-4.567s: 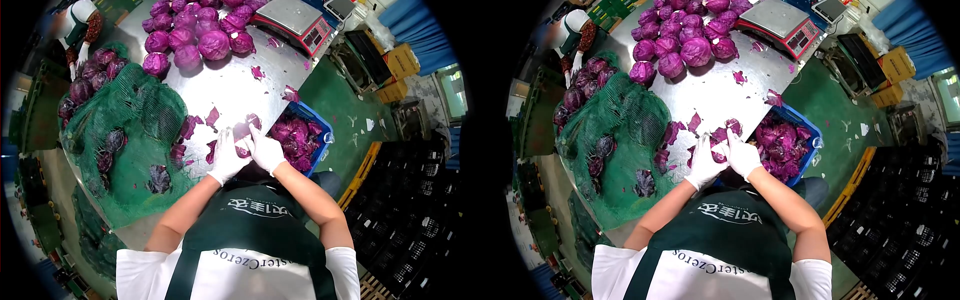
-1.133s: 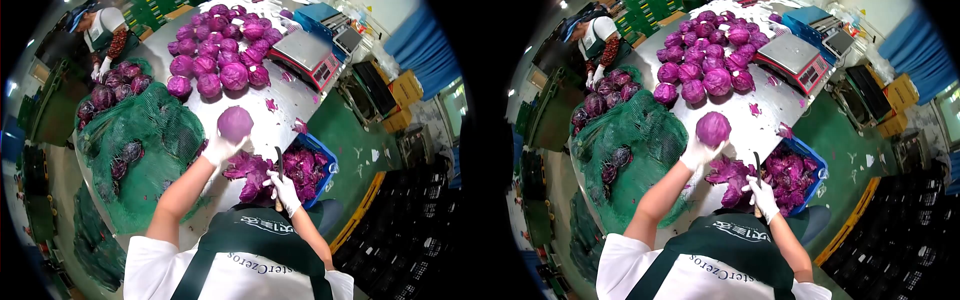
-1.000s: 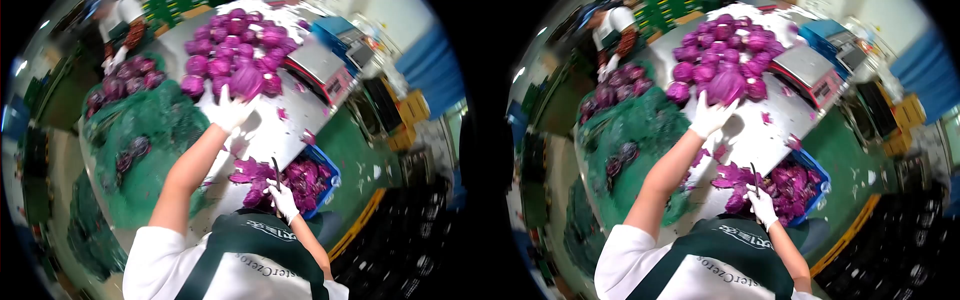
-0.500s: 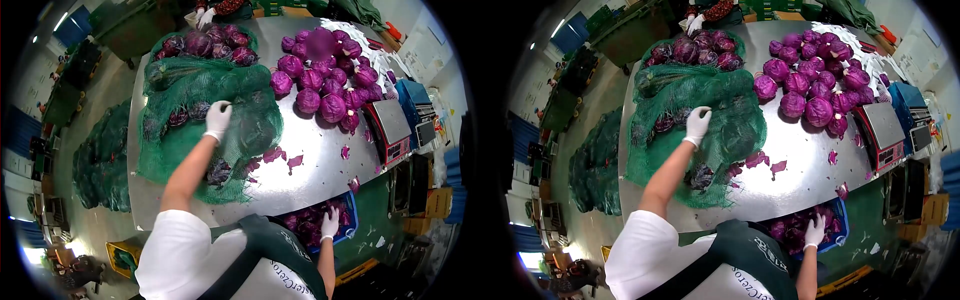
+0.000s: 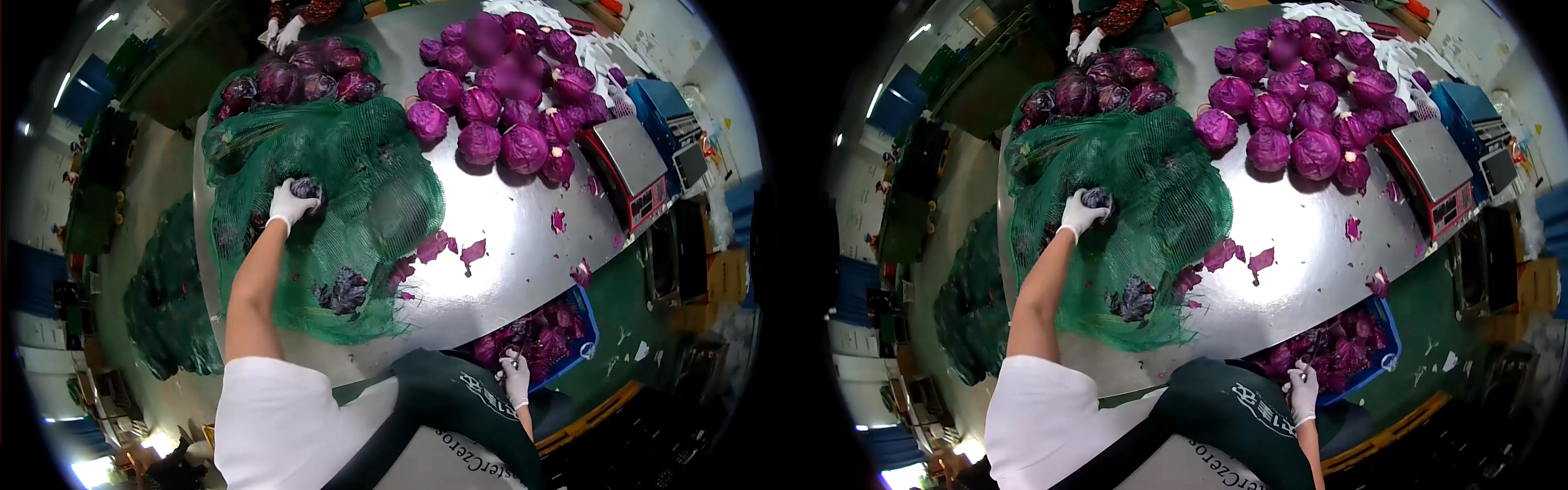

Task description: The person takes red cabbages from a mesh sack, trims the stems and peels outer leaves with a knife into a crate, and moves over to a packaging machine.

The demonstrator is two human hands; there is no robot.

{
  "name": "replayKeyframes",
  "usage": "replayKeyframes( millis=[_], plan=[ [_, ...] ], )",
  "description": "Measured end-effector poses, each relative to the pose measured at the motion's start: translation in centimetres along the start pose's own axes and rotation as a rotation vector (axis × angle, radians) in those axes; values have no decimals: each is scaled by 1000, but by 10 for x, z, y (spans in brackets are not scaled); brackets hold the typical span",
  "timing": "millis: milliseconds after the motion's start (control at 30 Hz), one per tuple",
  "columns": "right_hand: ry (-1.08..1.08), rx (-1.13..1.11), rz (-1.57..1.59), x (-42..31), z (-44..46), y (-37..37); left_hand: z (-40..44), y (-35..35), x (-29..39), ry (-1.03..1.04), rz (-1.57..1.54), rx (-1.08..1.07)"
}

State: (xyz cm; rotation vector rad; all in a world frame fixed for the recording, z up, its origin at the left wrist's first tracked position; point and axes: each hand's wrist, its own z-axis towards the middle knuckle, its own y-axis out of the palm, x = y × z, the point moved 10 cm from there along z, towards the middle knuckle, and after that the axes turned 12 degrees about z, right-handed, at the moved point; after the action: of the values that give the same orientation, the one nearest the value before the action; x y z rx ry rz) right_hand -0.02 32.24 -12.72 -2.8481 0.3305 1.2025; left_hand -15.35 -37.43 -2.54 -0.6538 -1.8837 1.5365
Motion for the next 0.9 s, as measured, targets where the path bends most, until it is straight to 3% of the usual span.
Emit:
replayKeyframes(
  millis=[33,100,167,233,367,433,567,767,900],
  plan=[
    [-34,-44,-22,4,2,0,-13,4,6,68,-314,-105],
    [-96,-123,-67,11,0,-1,-68,15,30,-30,-822,-392],
    [-126,-125,-2,-18,-16,19,-120,2,78,202,-899,-415],
    [-162,-159,-86,-55,-34,49,-188,-12,144,420,-894,-480],
    [-383,-209,-269,-102,-53,83,-300,13,257,909,-567,-314],
    [-701,-148,-471,-111,-55,80,-336,74,288,922,-388,-426],
    [-658,-60,-767,-95,-56,55,-375,115,319,928,-208,-446],
    [-528,-16,-805,-74,-46,35,-386,126,333,997,-179,-443],
    [-486,37,-789,-67,-24,41,-386,116,342,918,-189,-475]
  ],
)
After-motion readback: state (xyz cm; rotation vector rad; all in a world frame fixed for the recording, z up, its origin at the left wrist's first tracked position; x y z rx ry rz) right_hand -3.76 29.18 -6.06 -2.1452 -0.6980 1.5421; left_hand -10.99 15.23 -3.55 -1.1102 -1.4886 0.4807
